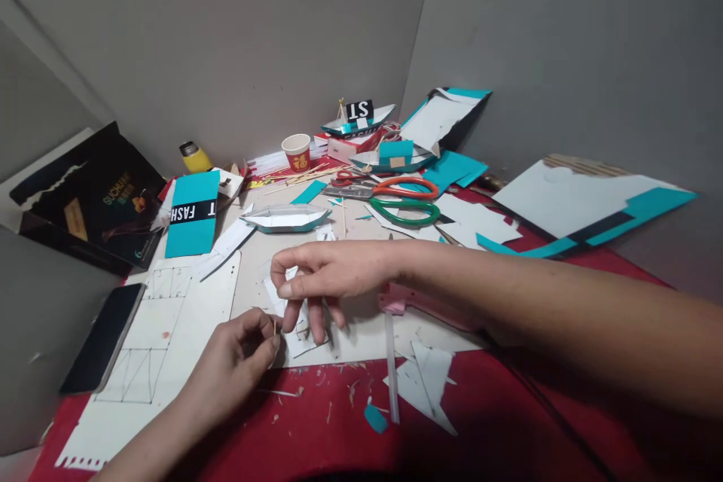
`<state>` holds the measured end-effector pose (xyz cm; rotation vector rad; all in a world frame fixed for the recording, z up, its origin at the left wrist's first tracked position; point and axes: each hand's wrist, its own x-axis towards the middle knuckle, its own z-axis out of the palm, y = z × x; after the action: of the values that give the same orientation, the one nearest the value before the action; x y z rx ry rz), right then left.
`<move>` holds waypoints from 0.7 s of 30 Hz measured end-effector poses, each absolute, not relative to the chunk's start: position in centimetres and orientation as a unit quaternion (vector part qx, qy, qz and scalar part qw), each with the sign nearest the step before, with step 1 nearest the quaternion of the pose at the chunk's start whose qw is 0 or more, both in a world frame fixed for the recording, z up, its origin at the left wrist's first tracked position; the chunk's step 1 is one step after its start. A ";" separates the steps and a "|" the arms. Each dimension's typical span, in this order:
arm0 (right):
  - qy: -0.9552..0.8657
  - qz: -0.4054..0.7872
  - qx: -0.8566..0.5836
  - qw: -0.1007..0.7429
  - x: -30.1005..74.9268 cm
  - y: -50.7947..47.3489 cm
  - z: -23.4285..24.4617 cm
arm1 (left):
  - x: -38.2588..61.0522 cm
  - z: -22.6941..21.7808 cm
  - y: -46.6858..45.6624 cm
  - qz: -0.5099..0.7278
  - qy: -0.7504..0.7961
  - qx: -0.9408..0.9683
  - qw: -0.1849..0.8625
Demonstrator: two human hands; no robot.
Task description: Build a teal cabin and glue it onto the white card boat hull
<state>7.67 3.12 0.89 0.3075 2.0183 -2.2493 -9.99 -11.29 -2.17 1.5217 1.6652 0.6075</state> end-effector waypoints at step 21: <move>0.694 -0.658 0.259 -0.131 9.4 0.5 -0.2 | -8.4 0.1 -11.0 0.301 0.618 0.540 0.486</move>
<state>9.45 0.54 -0.22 0.8906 2.3845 -2.2613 -8.38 -10.97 0.07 1.3140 1.5025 0.7320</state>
